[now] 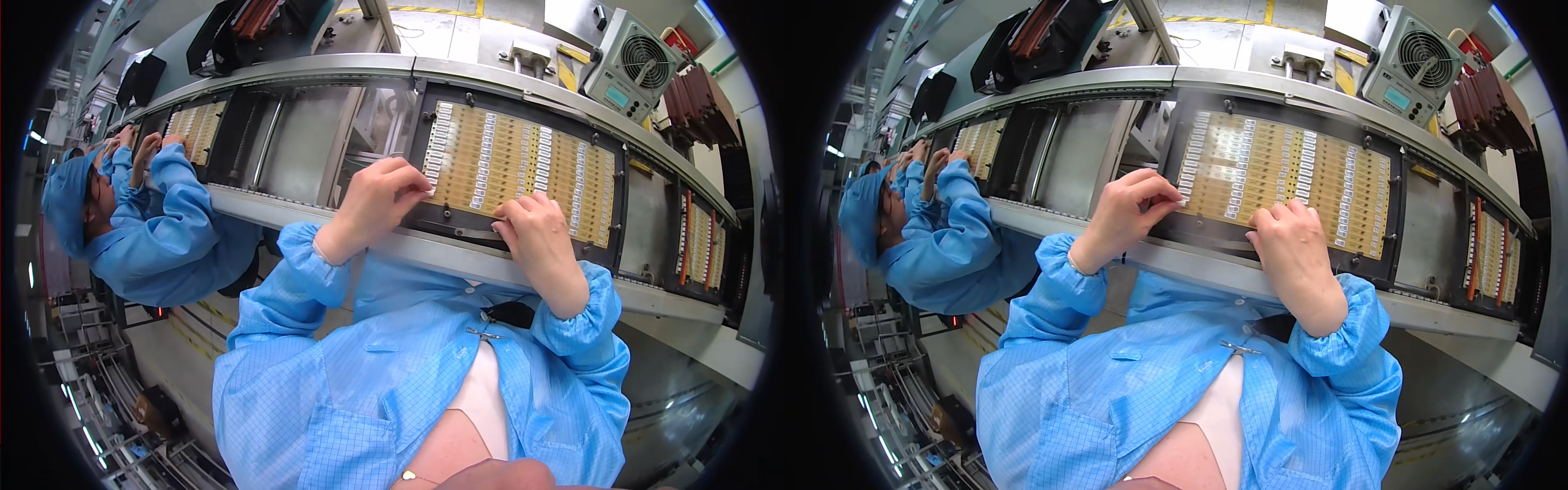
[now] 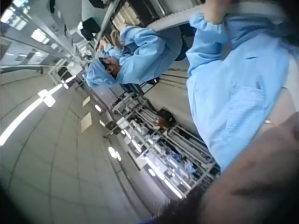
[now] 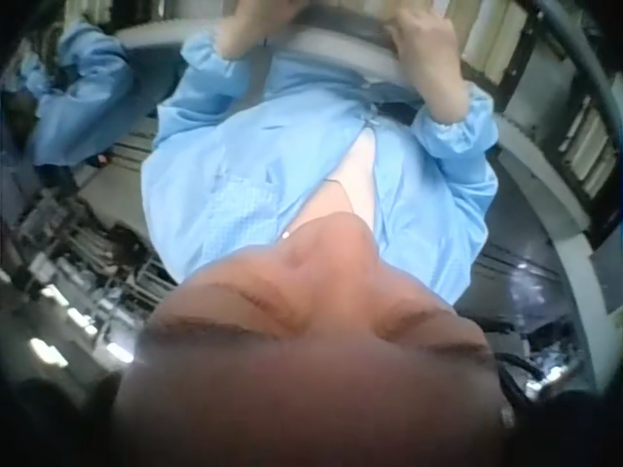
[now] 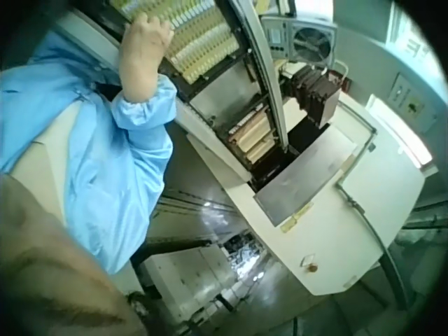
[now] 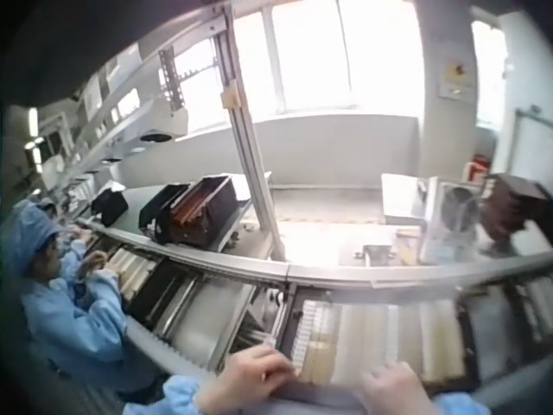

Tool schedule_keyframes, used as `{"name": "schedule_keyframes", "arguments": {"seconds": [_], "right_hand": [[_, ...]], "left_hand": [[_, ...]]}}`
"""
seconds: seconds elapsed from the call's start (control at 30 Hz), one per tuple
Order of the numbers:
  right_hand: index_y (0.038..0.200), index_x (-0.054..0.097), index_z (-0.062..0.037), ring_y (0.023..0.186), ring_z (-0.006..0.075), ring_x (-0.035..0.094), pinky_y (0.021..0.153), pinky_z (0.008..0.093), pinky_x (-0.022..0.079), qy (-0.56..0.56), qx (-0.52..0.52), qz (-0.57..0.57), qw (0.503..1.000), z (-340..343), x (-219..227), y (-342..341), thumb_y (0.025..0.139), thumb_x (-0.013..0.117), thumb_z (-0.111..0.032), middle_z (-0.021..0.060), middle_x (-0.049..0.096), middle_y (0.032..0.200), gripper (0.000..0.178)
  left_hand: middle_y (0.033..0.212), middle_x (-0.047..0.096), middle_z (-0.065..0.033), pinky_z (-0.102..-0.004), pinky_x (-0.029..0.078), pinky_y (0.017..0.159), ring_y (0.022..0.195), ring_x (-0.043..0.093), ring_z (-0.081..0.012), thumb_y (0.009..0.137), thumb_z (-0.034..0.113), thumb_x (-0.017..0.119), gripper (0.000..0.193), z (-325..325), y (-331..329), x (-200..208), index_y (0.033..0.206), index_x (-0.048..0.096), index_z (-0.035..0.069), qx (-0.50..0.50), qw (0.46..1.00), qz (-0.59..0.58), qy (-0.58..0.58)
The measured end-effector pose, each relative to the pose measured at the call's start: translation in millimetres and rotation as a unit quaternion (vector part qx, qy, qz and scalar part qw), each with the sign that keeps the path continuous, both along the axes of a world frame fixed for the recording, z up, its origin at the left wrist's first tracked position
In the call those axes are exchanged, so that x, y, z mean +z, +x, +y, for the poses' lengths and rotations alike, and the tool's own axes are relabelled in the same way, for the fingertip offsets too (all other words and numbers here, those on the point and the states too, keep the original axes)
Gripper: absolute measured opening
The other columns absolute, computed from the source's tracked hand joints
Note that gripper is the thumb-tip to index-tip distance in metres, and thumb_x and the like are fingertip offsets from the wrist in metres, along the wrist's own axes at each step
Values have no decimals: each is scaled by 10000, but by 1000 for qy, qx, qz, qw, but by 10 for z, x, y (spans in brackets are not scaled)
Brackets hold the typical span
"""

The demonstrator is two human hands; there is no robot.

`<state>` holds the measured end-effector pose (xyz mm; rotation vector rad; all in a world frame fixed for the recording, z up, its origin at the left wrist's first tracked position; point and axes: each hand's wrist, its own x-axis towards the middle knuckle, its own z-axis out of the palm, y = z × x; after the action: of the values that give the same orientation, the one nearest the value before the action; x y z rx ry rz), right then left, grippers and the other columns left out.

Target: Assembling small electronic components into trays on a conveyor belt assembly line.

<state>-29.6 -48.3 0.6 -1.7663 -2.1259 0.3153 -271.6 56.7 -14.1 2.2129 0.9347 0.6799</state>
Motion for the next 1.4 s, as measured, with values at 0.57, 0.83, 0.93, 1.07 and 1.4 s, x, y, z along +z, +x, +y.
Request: {"name": "schedule_keyframes", "arguments": {"seconds": [0.57,0.83,0.93,1.07,1.4], "right_hand": [[877,686,5,817,322,630,737,403,508,-69,-45,134,988,5,163,206,805,719,-56,142,661,828,100],[867,661,-15,914,300,576,815,387,481,-92,-12,128,987,-378,172,625,708,819,-76,103,620,898,232],[824,599,-9,844,285,579,761,372,496,-38,6,146,989,-515,120,720,698,817,-30,107,583,898,252],[827,545,-11,753,235,579,670,329,501,-69,-38,191,978,-605,115,761,719,788,12,102,563,847,267],[938,637,-9,784,244,598,685,334,508,-66,-77,236,967,-693,336,832,778,737,6,103,588,861,189]], "left_hand": [[944,613,-14,-355,438,827,906,588,-213,749,84,716,187,-97,17,-42,935,708,106,-74,959,68,267],[1081,581,-51,-379,426,830,956,575,-237,711,30,673,365,-170,-38,51,1068,687,100,-75,955,128,255],[1014,603,-41,-378,432,811,937,581,-235,716,35,714,285,-261,251,88,991,686,103,-51,963,98,246],[892,628,-36,-373,459,797,895,583,-247,790,63,733,176,-267,738,124,954,692,113,-155,975,10,161],[869,655,-48,-400,494,794,891,640,-245,787,150,753,130,-13,1296,215,895,698,102,-384,916,114,-36]]}}
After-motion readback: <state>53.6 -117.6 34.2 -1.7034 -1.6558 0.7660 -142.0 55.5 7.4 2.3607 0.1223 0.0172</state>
